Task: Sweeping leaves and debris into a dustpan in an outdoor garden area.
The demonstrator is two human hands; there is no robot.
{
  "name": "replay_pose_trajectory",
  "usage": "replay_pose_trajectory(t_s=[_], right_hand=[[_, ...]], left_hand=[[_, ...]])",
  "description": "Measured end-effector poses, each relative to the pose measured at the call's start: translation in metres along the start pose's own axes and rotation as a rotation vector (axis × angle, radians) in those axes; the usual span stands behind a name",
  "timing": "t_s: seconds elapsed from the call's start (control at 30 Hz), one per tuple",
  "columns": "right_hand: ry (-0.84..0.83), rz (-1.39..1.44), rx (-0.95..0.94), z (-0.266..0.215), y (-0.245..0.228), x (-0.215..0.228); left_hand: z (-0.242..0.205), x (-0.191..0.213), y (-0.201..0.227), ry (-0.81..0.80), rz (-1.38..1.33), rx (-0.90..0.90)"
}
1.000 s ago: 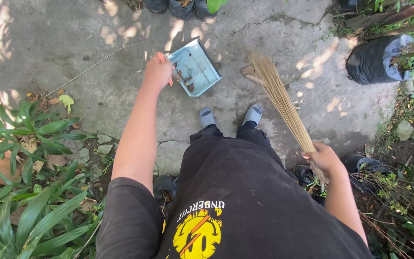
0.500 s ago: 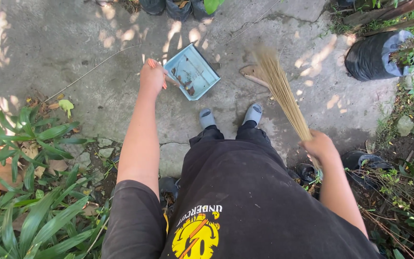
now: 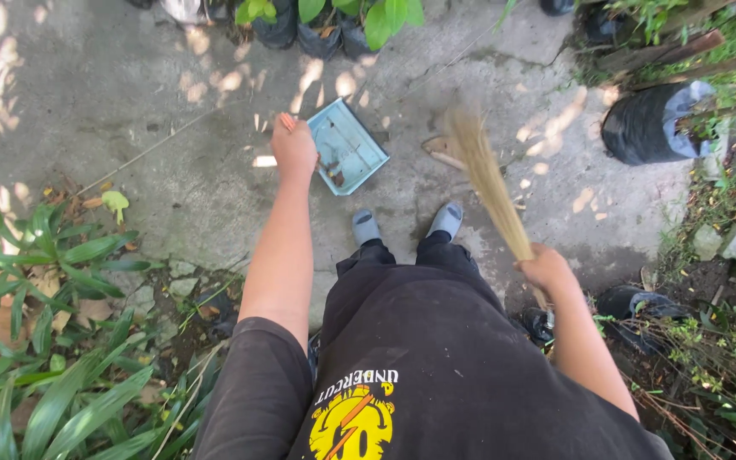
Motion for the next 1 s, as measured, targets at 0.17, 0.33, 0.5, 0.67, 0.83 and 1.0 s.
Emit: replay_pose_trajectory(t_s=[0.17, 0.33, 0.5, 0.67, 0.83, 1.0], right_hand=[[-0.011, -0.025, 0.227, 0.025, 0.005, -0.031], [-0.129, 0.121, 0.014, -0.040, 0.003, 0.011], [0.058, 0.152, 0.383, 0.036, 0.013, -0.049], [-0.089, 0.112, 0.367, 0.003, -0.029, -0.007], [-0.083, 0.129, 0.285, 0.040, 0.002, -0.028], [-0.094, 0.191, 0.523, 0.131, -0.012, -0.073]], left_hand=[[0.001, -0.008, -0.007, 0.030, 0.004, -0.078], [0.007, 0.001, -0.021, 0.077, -0.027, -0.155], [-0.007, 0.018, -0.006, -0.017, -0.068, 0.124], [-0.013, 0.036, -0.016, 0.114, 0.051, 0.003], [-0.041, 0.064, -0.002, 0.206, 0.218, -0.045], [-0.061, 0.061, -0.001, 0.196, 0.287, 0.014]])
Point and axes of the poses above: each hand's wrist, its own z-axis towards the middle knuckle, its own x-axis out of the back of the hand, y = z × x, the point moved 7 cm from there along z, towards the middle knuckle, and after that the axes turned 14 degrees about y, right-handed, at the moved point
